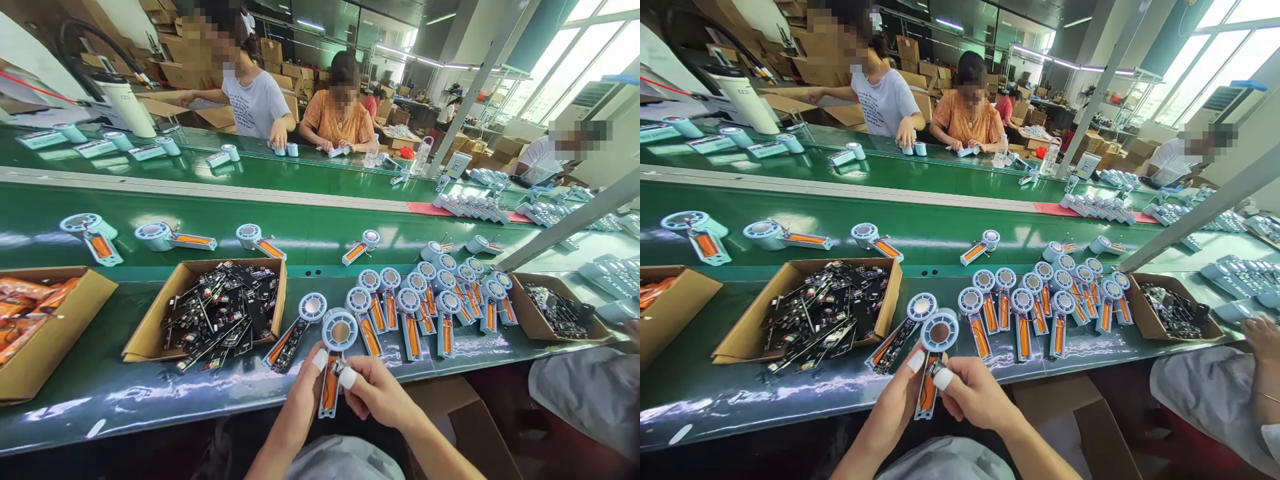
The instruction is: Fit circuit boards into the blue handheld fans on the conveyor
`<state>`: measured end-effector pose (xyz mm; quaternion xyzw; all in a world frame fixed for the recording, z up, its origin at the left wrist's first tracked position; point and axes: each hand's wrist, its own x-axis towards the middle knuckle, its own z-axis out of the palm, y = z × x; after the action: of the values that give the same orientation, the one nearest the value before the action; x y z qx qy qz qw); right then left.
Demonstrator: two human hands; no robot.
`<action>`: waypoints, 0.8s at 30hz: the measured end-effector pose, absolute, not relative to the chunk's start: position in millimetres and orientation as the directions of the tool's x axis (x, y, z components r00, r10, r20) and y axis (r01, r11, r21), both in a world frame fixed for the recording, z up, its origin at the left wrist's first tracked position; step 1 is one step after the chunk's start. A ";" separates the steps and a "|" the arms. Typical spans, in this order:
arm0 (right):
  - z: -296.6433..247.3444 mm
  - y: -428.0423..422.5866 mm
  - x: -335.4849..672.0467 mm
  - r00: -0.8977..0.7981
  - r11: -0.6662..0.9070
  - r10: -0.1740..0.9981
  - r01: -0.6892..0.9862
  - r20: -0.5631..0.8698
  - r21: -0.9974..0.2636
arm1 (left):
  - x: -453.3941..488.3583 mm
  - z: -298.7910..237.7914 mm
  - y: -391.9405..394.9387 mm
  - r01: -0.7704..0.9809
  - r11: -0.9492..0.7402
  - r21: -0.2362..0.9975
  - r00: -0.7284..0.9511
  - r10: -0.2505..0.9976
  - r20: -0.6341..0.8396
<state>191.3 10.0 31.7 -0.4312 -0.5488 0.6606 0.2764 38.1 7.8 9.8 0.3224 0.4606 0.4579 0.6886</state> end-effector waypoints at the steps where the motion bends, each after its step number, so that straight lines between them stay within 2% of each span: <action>1: 26.6 8.4 187.6 -0.434 -0.291 0.859 0.024 -0.272 -0.956 | 38.1 8.7 6.4 -0.371 0.384 0.846 0.181 0.923 -0.340; 4: 18.7 3.4 179.1 -0.331 -0.336 0.902 -0.130 -0.279 -0.933 | 38.4 6.0 2.2 -0.327 0.380 0.865 0.187 0.924 -0.335; 8: 19.3 -4.5 175.2 -0.229 -0.272 0.944 -0.143 -0.235 -0.952 | 43.3 7.3 -0.7 -0.182 0.348 0.920 0.133 0.935 -0.328; 12: 19.8 -19.6 176.9 -0.101 -0.069 0.992 0.042 -0.073 -0.997 | 49.9 9.5 0.5 -0.049 0.287 0.957 -0.006 0.958 -0.287; 16: 11.2 -32.6 177.8 -0.022 0.089 0.996 0.258 0.086 -0.962 | 51.3 10.1 6.2 0.011 0.252 0.968 -0.057 0.966 -0.251; 21: -4.2 -30.0 172.8 0.067 0.185 0.968 0.467 0.243 -0.865 | 53.1 5.2 6.4 -0.122 0.341 0.932 0.006 0.939 -0.343; 24: -3.4 -25.3 168.8 -0.005 0.214 0.961 0.651 0.277 -0.729 | 58.5 -1.3 1.4 -0.120 0.319 0.940 -0.029 0.945 -0.325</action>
<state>168.8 -25.3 -3.4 -0.5932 -0.6792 0.2034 0.3814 58.5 1.4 -1.3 0.3698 0.5577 0.4512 0.5904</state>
